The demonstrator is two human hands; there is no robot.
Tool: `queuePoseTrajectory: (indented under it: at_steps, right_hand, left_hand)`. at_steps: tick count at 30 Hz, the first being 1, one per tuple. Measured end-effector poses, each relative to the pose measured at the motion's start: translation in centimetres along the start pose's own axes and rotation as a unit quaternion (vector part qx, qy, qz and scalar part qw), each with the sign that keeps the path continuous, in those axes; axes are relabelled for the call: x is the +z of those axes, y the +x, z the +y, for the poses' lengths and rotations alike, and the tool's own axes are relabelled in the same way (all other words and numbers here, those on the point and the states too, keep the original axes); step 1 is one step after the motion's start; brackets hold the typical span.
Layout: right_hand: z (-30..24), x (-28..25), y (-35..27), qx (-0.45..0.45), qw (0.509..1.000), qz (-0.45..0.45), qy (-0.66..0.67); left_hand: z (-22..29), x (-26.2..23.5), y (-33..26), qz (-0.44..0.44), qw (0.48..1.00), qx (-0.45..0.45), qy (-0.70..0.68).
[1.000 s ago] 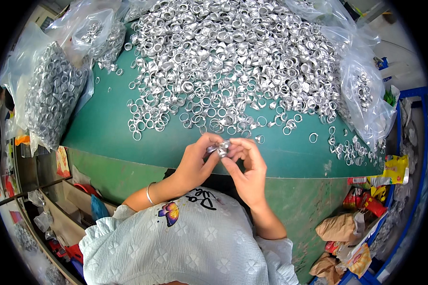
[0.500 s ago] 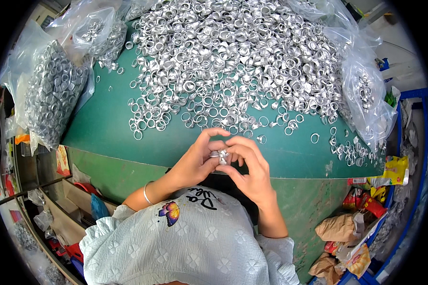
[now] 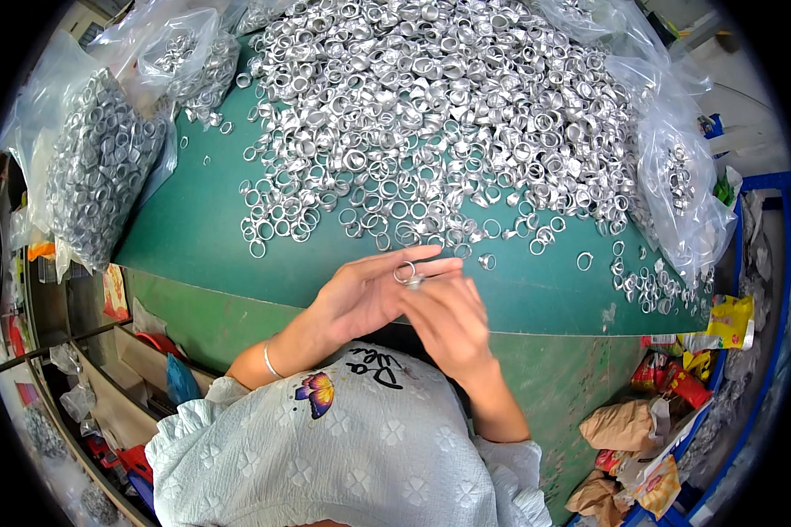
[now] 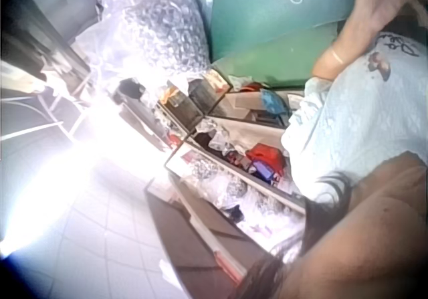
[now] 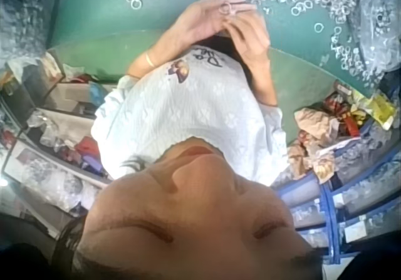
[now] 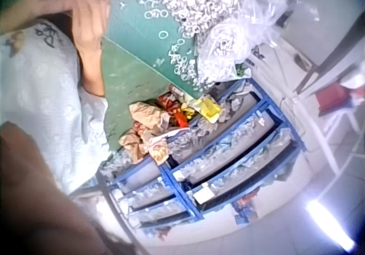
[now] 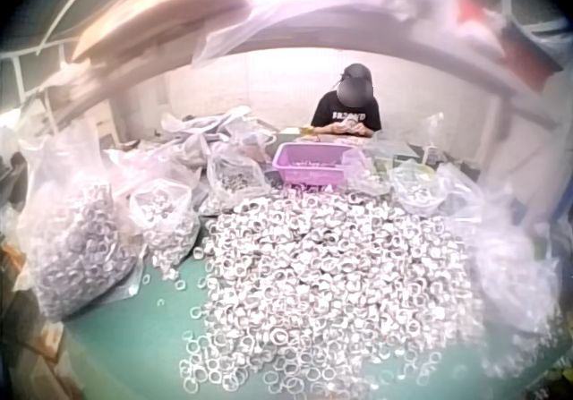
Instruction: The person sorts small metal rings and components by hand on a green worktable, picking them from a large pile and moving them into a purple tray and plastic bags.
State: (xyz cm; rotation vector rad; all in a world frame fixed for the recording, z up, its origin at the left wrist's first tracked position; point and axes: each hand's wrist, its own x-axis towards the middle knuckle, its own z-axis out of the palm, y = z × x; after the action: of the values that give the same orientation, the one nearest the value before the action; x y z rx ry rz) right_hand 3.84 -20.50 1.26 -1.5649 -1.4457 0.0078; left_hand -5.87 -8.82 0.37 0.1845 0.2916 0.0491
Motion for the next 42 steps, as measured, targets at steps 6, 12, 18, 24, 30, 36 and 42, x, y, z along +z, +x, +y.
queuePoseTrajectory:
  at_steps: [6,12,18,24,30,36,42]
  right_hand:
    - [0.0,-0.5,0.6,0.013,1.000,0.008,-0.004]
    - [0.1,-1.8,2.1,0.052,0.989,-0.090,-0.105]
    - [0.7,-2.7,2.3,0.042,0.986,-0.154,-0.057]
    - [3.2,-5.0,-0.3,0.344,0.867,0.126,0.338]
    - [5.1,-5.6,0.0,0.405,0.718,0.194,0.531]
    - [4.4,-4.1,0.0,0.395,0.836,0.050,0.377]
    - [0.4,-2.3,0.6,0.302,0.921,0.007,0.244]
  left_hand:
    - [-0.4,-0.4,0.1,-0.010,0.998,-0.012,-0.053]
    - [-0.2,-0.1,-0.1,0.001,0.997,-0.034,-0.070]
    - [-0.3,0.5,-0.6,-0.014,0.999,-0.035,0.028]
    - [-0.1,0.5,-0.8,0.065,0.983,-0.009,0.170]
    - [0.1,-0.9,-0.8,0.070,0.986,0.007,0.151]
    - [-0.2,-0.4,0.0,0.096,0.993,0.000,0.065]
    - [-0.6,-0.4,0.7,0.086,0.996,-0.007,-0.038]
